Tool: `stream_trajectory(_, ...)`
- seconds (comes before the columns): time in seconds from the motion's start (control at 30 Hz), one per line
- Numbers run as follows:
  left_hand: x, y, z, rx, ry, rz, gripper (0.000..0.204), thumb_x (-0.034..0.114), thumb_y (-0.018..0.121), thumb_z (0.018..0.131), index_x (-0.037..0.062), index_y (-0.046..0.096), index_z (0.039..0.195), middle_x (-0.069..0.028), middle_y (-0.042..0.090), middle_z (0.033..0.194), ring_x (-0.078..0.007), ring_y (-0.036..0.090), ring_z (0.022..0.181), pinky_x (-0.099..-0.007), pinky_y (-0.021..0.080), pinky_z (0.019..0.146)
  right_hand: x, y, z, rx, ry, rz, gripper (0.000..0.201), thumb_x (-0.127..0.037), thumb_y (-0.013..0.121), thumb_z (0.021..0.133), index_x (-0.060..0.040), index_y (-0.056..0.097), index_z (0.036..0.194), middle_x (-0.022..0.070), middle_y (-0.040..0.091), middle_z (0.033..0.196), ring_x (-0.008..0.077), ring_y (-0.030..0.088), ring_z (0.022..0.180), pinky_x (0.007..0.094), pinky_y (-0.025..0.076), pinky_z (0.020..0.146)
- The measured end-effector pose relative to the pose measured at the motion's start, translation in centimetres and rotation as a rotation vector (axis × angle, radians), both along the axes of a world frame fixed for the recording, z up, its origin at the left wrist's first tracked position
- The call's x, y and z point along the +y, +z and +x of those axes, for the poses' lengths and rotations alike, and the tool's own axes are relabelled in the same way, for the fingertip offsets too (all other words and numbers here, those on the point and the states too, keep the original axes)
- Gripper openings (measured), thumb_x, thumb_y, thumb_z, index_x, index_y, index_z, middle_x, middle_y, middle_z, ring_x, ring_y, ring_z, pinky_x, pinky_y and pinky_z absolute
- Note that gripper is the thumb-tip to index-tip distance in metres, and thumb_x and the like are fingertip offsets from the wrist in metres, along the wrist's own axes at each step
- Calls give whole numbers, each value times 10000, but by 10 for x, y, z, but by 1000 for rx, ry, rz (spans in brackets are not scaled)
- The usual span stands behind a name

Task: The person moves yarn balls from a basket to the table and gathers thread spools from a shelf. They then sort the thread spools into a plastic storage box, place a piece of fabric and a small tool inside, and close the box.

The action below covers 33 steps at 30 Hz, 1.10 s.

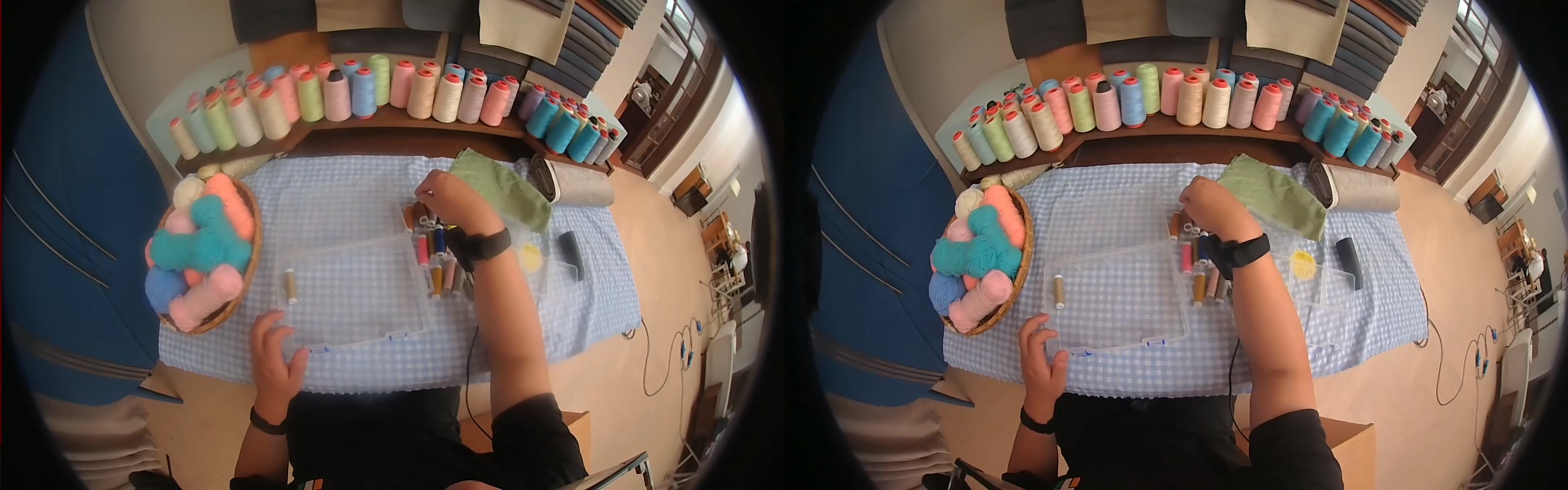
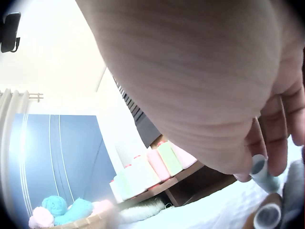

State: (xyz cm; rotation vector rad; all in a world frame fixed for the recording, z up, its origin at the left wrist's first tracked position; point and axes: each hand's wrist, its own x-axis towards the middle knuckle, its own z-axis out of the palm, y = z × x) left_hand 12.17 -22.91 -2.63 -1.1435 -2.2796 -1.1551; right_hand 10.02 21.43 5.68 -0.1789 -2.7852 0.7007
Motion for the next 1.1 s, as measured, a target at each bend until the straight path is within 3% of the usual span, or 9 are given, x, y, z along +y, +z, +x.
stream_trajectory(0.3,0,0,1,2,-5,5,341,262,708,967,18,591,1175,-227,576,1404,-451,533,1287,-556,431,1111,-5,21,11,44,-41,62,210,-82,633,919,-17,817,995,206,764,1089,401,732,1004,469,584,896)
stream_trajectory(0.4,0,0,1,3,-3,6,339,265,708,968,18,594,1170,-227,577,1404,-450,534,1289,-556,432,1111,-9,15,10,25,-39,116,187,-104,672,903,-29,815,998,183,769,1014,386,728,955,447,581,872)
stream_trajectory(0.5,0,1,1,3,0,5,335,266,706,971,17,597,1166,-226,577,1404,-450,533,1295,-555,433,1112,-10,16,10,-154,14,53,180,-109,683,886,-28,817,976,186,770,981,390,727,923,438,581,853)
stream_trajectory(0.7,0,1,0,-12,-22,10,353,253,728,945,10,599,1166,-224,581,1400,-457,532,1303,-567,418,1129,-21,27,14,-232,79,33,173,-132,662,880,-42,803,835,170,747,854,384,726,896,459,571,803)
stream_trajectory(0.83,0,9,0,20,-15,-48,368,342,673,1022,9,601,1162,-217,583,1376,-431,546,1310,-537,428,1124,-34,46,19,-98,149,-68,203,-157,639,931,-20,789,912,159,749,842,348,732,869,439,566,769)
stream_trajectory(0.97,2,15,0,24,-2,-76,371,326,686,1007,11,623,1191,-199,589,1384,-430,547,1323,-547,409,1152,-64,68,28,-8,168,-109,217,-175,655,981,7,769,1015,163,759,898,324,740,868,425,572,777)
stream_trajectory(1.1,5,35,0,-24,-4,-257,511,385,730,984,12,642,1322,-166,565,1493,-431,455,1463,-623,311,1219,-82,74,33,116,252,-96,190,-165,703,965,10,767,1000,171,756,951,337,734,866,431,573,791)
